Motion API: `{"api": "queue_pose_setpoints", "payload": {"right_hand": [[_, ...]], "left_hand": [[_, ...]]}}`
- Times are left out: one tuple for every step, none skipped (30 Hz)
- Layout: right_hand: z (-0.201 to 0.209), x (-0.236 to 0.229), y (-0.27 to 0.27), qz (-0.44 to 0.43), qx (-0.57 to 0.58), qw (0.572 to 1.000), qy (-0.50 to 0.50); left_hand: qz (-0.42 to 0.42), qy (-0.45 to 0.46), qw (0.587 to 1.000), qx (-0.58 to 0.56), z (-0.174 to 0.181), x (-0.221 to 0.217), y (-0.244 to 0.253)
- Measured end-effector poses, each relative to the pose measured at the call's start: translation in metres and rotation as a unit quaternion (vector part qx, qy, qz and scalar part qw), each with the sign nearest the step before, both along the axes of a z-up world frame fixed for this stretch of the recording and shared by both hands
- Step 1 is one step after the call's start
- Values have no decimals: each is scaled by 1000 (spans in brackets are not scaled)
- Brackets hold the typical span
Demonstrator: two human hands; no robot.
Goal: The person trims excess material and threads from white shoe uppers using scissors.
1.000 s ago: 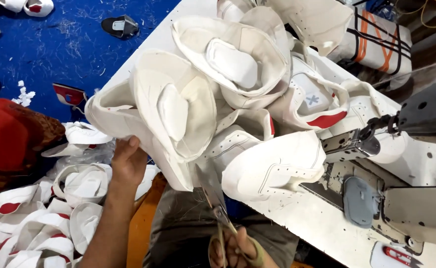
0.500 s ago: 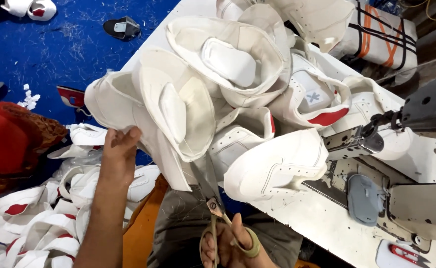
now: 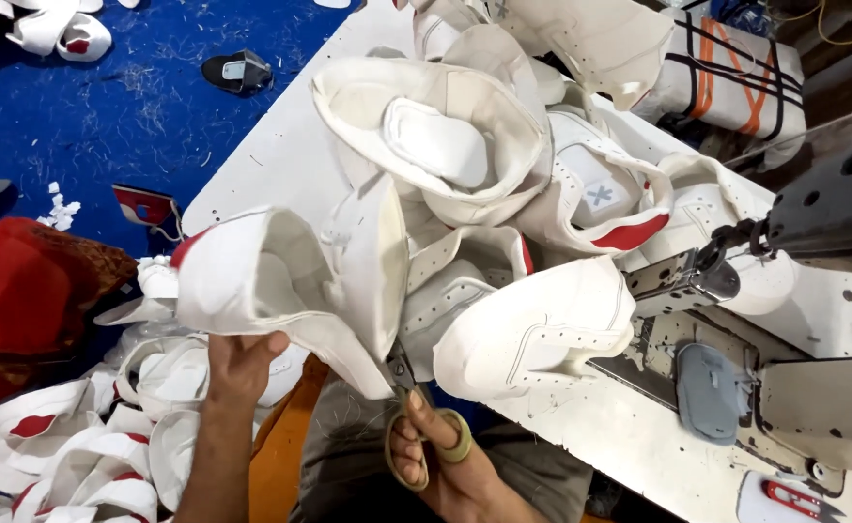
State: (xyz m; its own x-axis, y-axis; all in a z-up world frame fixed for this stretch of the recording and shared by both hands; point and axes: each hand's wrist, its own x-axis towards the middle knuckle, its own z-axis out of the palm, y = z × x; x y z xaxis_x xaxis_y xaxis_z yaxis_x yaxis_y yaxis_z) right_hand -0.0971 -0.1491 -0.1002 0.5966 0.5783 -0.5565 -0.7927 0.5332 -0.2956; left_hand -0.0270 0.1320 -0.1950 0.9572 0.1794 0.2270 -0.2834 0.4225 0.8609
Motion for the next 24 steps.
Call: {"api": "queue_pose_setpoints", "payload": {"right_hand": [[1,-1,-1,3,-1,1000,1],[1,-2,-2,11,-8,1000,7],[1,-3,-3,20,-15,1000,13],[0,-5,-3,23,-16,1000,15],[-1,-4,-3,37,-20,999,-13],[-1,-4,-4,50,-25,998,-41],[0,-5,-4,51,-26,998,-41],[1,-6,-5,50,-42,997,-38],[2,-6,-4,50,-56,997,-37],[0,-5,-4,50,-56,996,-38],[-2,-7,-5,58,-71,995,-37],[-4,-9,-5,66,-85,994,-36],[-8,-9,-5,69,-85,993,-35],[-11,-9,-4,90,-110,988,-63],[-14,-10,-2,113,-135,980,-91],[-13,-10,-2,118,-134,980,-91],[-11,-9,-4,123,-150,977,-91],[-10,-8,-6,128,-166,974,-90],[-12,-11,-13,128,-167,974,-89],[-15,-14,-20,148,-179,966,-110],[-17,-16,-26,169,-189,958,-130],[-24,-20,-35,170,-189,958,-130],[-31,-28,-43,198,-189,946,-174],[-38,-35,-50,224,-189,931,-218]], "left_hand": [[3,1,1000,-1,-11,7,3],[29,31,999,-12,-23,13,6],[57,61,996,-24,-35,18,9],[60,64,996,-25,-23,17,1],[71,130,989,-16,-10,21,-8],[82,196,977,-7,3,24,-18],[82,196,977,-9,15,15,-30],[78,195,977,-43,26,6,-43],[74,193,975,-76,37,-2,-53],[75,193,975,-77,48,-9,-62],[98,201,974,-27,57,-18,-70],[120,209,970,22,67,-27,-79],[123,210,970,22,71,-29,-86],[119,178,971,109,76,-31,-94],[116,144,963,196,81,-33,-101],[121,146,962,196,84,-30,-96],[105,166,960,201,87,-27,-93],[89,187,957,205,90,-23,-90],[89,187,957,205,87,-25,-81],[29,187,970,153,85,-27,-72],[-30,186,977,102,82,-28,-63],[-29,187,977,102,74,-31,-52],[-53,207,974,69,67,-34,-40],[-77,227,970,37,59,-38,-28]]}}
